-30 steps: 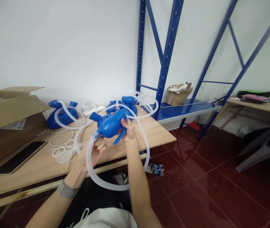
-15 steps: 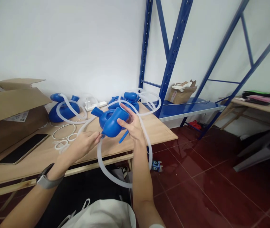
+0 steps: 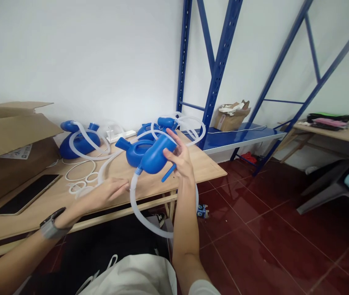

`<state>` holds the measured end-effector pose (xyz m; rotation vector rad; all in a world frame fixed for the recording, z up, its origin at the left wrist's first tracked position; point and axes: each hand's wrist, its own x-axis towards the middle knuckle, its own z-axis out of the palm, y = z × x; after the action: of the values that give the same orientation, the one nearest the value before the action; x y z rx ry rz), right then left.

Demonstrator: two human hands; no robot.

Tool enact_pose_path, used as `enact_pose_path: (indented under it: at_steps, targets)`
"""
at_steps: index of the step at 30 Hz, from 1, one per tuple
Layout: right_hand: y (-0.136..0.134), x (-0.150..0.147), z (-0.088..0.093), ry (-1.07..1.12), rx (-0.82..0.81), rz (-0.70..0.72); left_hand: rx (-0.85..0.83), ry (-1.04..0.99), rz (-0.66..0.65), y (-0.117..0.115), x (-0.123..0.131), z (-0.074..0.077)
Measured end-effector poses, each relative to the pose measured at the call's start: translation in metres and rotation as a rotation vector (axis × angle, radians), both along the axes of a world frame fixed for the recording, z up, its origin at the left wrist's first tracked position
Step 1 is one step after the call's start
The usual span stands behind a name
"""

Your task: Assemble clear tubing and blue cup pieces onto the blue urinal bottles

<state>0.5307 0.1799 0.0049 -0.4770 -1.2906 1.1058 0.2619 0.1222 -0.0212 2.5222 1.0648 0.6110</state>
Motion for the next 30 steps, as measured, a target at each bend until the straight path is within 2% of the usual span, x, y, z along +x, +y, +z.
enact_pose_path:
  at_steps: [5, 8, 10, 14, 16, 19, 23, 30]
  targets:
    - [0.01, 0.017, -0.008, 0.018, -0.022, -0.066, -0.159, -0.043, 0.026, -0.011, 0.001, -0.015]
    - [0.012, 0.019, -0.01, 0.053, -0.002, -0.112, -0.214, -0.098, 0.107, -0.009, -0.002, -0.022]
    - [0.012, 0.017, -0.009, 0.059, -0.007, -0.13, -0.256, -0.226, 0.179, -0.009, -0.001, -0.023]
    - [0.008, 0.004, -0.006, 0.027, 0.018, -0.044, -0.293, -0.554, 0.276, -0.006, 0.016, -0.007]
    - [0.005, -0.003, -0.003, 0.026, 0.039, -0.022, -0.339, -0.665, 0.27, -0.003, 0.03, 0.005]
    - [0.0, -0.01, 0.0, 0.033, 0.043, -0.036, -0.505, -0.764, 0.223, 0.003, 0.045, 0.019]
    - [-0.001, -0.013, 0.002, 0.043, 0.053, -0.068, -0.675, -0.746, 0.187, 0.015, 0.05, 0.023]
    - [-0.003, -0.013, 0.0, -0.027, 0.059, -0.091, -0.809, -0.697, 0.201, 0.021, 0.041, 0.022]
